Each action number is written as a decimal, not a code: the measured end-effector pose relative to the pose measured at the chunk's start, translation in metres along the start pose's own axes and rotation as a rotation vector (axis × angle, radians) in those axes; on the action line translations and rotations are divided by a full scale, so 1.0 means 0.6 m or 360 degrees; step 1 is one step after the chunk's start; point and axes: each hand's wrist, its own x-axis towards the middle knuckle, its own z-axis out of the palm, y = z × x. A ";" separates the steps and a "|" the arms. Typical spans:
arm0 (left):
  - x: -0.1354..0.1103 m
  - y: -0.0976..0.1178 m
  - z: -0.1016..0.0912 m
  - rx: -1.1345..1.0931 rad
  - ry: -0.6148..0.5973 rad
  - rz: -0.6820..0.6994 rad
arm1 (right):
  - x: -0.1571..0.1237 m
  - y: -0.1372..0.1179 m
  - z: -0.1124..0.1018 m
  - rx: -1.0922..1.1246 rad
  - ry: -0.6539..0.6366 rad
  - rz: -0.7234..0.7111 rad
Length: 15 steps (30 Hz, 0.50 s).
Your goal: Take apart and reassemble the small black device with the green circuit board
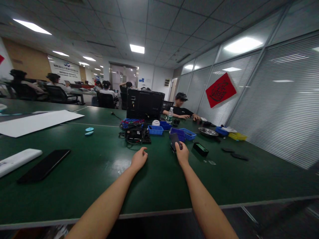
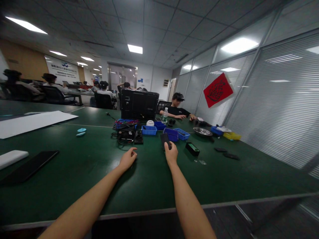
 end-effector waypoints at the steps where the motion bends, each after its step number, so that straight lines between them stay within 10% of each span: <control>1: 0.000 0.000 0.000 -0.0004 0.0001 0.0006 | -0.003 -0.001 0.008 0.0071 -0.0105 -0.0035; 15: 0.004 -0.007 0.006 0.0041 -0.0018 0.0008 | -0.041 -0.030 0.023 -0.0547 -0.0582 -0.0667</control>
